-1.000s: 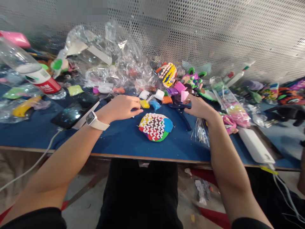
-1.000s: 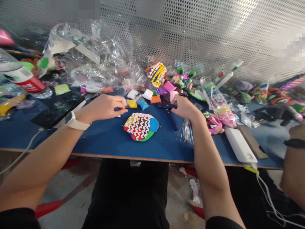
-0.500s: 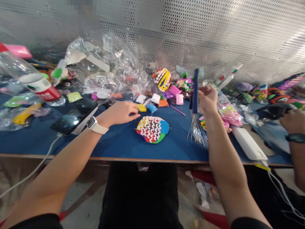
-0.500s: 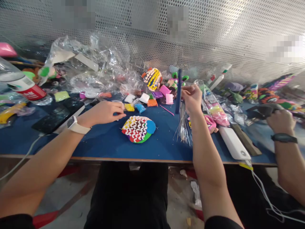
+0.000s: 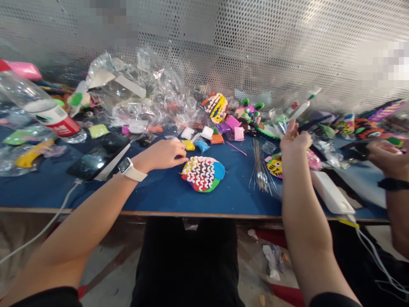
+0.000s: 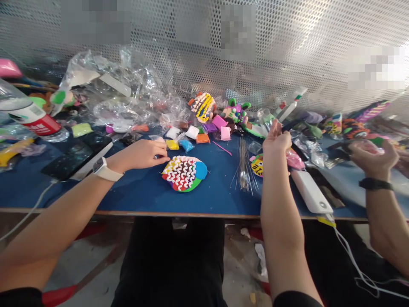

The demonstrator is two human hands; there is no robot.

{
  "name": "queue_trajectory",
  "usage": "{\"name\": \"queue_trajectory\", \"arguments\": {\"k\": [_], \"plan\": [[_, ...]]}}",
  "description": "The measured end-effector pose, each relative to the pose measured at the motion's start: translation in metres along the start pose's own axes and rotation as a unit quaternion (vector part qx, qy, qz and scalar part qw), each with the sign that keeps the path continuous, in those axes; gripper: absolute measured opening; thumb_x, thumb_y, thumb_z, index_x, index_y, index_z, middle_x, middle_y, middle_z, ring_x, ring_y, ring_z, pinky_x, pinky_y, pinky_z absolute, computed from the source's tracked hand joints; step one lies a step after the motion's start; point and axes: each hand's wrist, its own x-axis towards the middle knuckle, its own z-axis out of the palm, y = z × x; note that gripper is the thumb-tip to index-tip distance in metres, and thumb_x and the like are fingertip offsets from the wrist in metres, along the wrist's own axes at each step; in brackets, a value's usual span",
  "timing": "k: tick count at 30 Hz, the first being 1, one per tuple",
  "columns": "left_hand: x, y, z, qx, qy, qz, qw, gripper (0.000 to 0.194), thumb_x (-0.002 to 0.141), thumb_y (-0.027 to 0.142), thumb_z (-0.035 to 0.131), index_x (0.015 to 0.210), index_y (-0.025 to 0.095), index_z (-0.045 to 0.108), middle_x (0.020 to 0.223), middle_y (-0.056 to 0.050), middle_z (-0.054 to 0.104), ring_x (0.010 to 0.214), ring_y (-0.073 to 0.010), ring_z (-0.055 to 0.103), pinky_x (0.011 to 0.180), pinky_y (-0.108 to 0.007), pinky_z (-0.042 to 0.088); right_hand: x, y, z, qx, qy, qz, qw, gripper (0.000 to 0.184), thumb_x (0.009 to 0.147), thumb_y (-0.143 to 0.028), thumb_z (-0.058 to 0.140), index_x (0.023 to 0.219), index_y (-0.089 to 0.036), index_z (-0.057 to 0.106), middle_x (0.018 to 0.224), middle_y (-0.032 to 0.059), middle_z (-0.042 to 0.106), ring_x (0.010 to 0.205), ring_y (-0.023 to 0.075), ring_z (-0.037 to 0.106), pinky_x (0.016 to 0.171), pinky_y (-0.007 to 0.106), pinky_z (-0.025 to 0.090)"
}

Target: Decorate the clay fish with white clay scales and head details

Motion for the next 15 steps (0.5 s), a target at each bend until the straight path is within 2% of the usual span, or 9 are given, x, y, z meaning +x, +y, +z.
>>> {"name": "queue_trajectory", "arguments": {"k": [3, 6, 10, 15], "plan": [[0.000, 0.000, -0.001, 0.001, 0.003, 0.001, 1.000, 0.036, 0.105, 0.039, 0.055, 0.086, 0.019, 0.078, 0.093, -0.006, 0.076, 0.085, -0.0197, 0.068, 0.074, -0.033, 0.044, 0.003, 0.003, 0.001, -0.064, 0.005, -0.021, 0.998, 0.042, 0.107, -0.013, 0.022, 0.075, -0.024, 0.047, 0.099, 0.0077, 0.058, 0.099, 0.0135, 0.077, 0.086, 0.026, 0.067], [0.000, 0.000, 0.000, -0.005, 0.010, 0.006, 1.000, 0.034, 0.104, 0.037, 0.057, 0.085, 0.020, 0.078, 0.092, -0.006, 0.077, 0.085, -0.0195, 0.069, 0.074, -0.032, 0.044, 0.005, 0.008, -0.001, -0.125, -0.013, -0.043, 0.991, 0.038, 0.103, -0.016, 0.032, 0.067, -0.026, 0.038, 0.093, 0.0064, 0.055, 0.110, 0.0185, 0.077, 0.096, 0.033, 0.065], [0.000, 0.001, -0.001, 0.001, 0.013, 0.010, 1.000, 0.034, 0.105, 0.036, 0.056, 0.086, 0.020, 0.079, 0.093, -0.006, 0.077, 0.085, -0.0188, 0.069, 0.074, -0.031, 0.045, 0.007, 0.009, -0.006, -0.194, -0.039, -0.091, 0.976, 0.038, 0.103, -0.030, 0.034, 0.065, -0.031, 0.032, 0.088, 0.0073, 0.050, 0.127, 0.0246, 0.072, 0.105, 0.040, 0.062], [0.000, 0.002, -0.003, 0.021, -0.007, 0.005, 1.000, 0.037, 0.108, 0.038, 0.055, 0.085, 0.019, 0.076, 0.093, -0.005, 0.077, 0.086, -0.0183, 0.069, 0.075, -0.030, 0.044, 0.014, 0.004, -0.013, -0.247, -0.103, -0.142, 0.953, 0.035, 0.101, -0.042, 0.024, 0.067, -0.033, 0.022, 0.090, 0.0092, 0.048, 0.132, 0.0294, 0.069, 0.111, 0.049, 0.058]]}}
